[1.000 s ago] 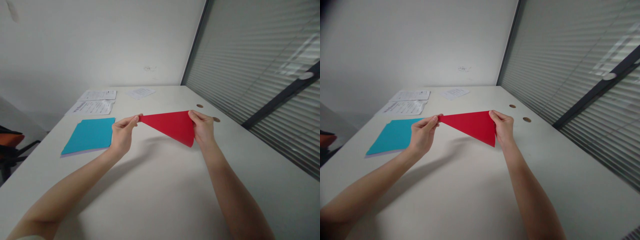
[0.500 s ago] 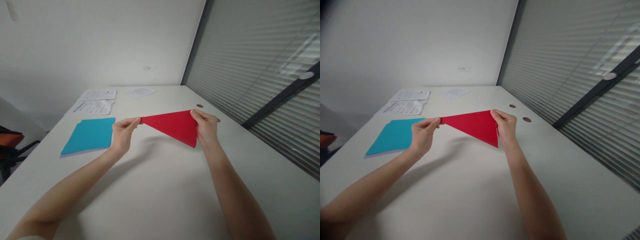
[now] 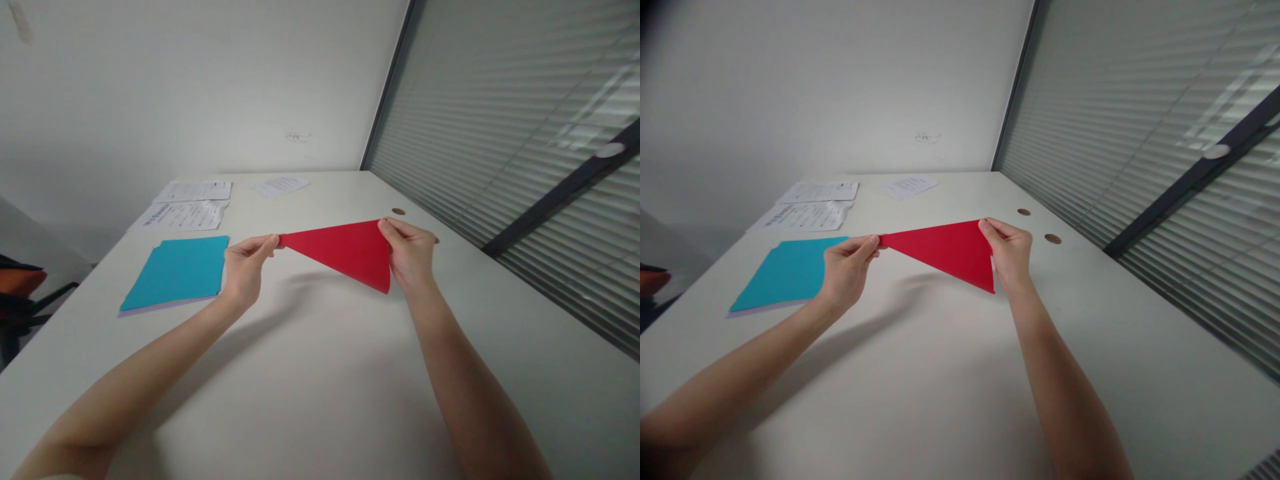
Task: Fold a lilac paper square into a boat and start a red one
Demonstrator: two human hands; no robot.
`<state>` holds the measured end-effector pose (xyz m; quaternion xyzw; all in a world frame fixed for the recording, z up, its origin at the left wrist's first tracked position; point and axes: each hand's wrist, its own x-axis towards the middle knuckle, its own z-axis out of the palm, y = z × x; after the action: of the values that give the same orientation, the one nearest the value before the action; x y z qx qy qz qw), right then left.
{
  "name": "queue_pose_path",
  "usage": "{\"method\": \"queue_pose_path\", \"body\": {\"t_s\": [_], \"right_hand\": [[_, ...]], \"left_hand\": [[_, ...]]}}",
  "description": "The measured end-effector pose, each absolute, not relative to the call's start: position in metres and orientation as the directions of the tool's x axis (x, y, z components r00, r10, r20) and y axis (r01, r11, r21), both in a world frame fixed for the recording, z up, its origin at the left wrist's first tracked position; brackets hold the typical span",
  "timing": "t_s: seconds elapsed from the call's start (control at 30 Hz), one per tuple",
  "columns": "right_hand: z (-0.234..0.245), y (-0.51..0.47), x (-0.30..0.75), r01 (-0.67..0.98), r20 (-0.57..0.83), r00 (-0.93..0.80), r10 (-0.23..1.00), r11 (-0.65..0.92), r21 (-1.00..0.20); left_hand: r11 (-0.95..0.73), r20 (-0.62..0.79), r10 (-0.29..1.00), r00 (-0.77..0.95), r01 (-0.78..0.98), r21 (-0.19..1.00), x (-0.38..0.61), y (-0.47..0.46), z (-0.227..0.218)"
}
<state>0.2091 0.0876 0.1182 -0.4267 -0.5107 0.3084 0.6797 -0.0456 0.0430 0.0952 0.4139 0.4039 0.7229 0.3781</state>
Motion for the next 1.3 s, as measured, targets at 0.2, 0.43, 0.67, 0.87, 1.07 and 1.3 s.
{"method": "queue_pose_path", "body": {"t_s": [0.2, 0.43, 0.67, 0.87, 1.07, 1.3], "right_hand": [[0.120, 0.087, 0.211, 0.019, 0.414, 0.294, 0.862, 0.427, -0.904], [0.119, 0.090, 0.213, -0.020, 0.406, 0.299, 0.863, 0.431, -0.902], [0.119, 0.092, 0.217, 0.082, 0.416, 0.271, 0.868, 0.409, -0.909], [0.120, 0.093, 0.220, 0.107, 0.420, 0.269, 0.867, 0.406, -0.907], [0.122, 0.092, 0.220, 0.079, 0.423, 0.254, 0.870, 0.418, -0.905], [0.117, 0.097, 0.226, 0.066, 0.376, 0.237, 0.896, 0.371, -0.926]], "left_hand": [[-0.397, 0.340, 0.870, -0.358, -0.098, 0.913, -0.045, 0.042, 0.093], [-0.391, 0.337, 0.862, -0.379, -0.074, 0.917, -0.043, 0.037, 0.096], [-0.281, 0.218, 0.932, -0.288, -0.198, 0.939, -0.046, 0.044, 0.088], [-0.274, 0.224, 0.939, -0.263, -0.174, 0.946, -0.046, 0.043, 0.087], [-0.330, 0.250, 0.916, -0.314, -0.237, 0.914, -0.043, 0.041, 0.091], [-0.280, 0.217, 0.938, -0.270, -0.225, 0.933, -0.043, 0.043, 0.093]]}}
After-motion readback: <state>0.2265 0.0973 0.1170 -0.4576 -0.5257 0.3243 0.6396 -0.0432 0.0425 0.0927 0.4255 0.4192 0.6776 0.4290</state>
